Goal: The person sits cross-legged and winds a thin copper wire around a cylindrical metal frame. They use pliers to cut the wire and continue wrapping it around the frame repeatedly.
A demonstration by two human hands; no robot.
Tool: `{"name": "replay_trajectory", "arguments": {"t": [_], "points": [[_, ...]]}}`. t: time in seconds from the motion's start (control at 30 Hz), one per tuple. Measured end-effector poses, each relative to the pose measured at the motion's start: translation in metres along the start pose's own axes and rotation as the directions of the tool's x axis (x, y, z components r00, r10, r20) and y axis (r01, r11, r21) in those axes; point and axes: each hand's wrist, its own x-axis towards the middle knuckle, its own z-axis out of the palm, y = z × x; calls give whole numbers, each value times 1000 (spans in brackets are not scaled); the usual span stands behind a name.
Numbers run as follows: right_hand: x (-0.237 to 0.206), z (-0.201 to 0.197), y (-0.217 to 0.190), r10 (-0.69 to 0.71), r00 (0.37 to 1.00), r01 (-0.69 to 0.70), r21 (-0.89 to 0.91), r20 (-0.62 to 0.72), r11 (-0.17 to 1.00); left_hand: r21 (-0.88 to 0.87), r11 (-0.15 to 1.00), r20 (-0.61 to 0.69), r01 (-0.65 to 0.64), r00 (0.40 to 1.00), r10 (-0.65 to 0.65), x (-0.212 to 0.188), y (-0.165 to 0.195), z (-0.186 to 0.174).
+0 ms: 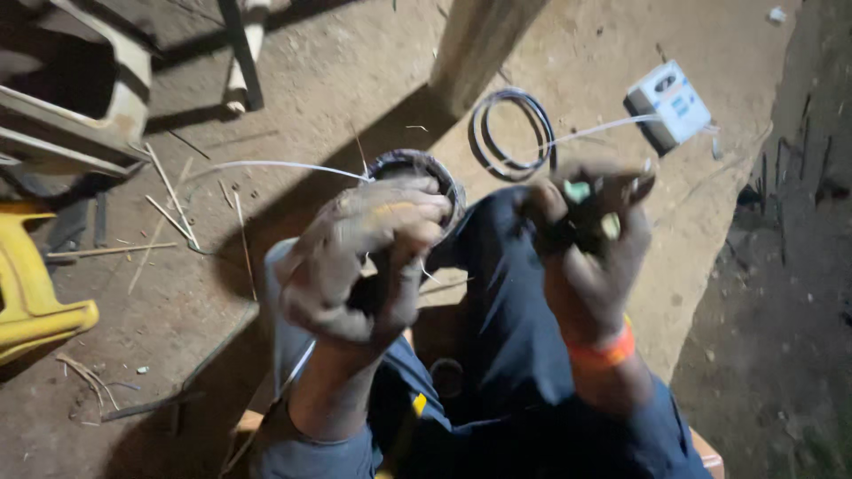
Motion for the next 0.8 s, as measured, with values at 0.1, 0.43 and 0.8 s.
{"name": "replay_trajectory", "arguments": {"t": [0.1,0.43,0.8], "points": [[-26,-24,-34,84,992,-62,-210,96,976,74,981,111,182,976,-189,-11,1,-16],[-164,-74,-23,743,299,477,-768,598,426,189,965,363,181,900,-240,-78,-16,-12],[-200,-81,92,295,597,642,-664,747,383,162,966,115,202,968,-222,-68,-25,4]]}}
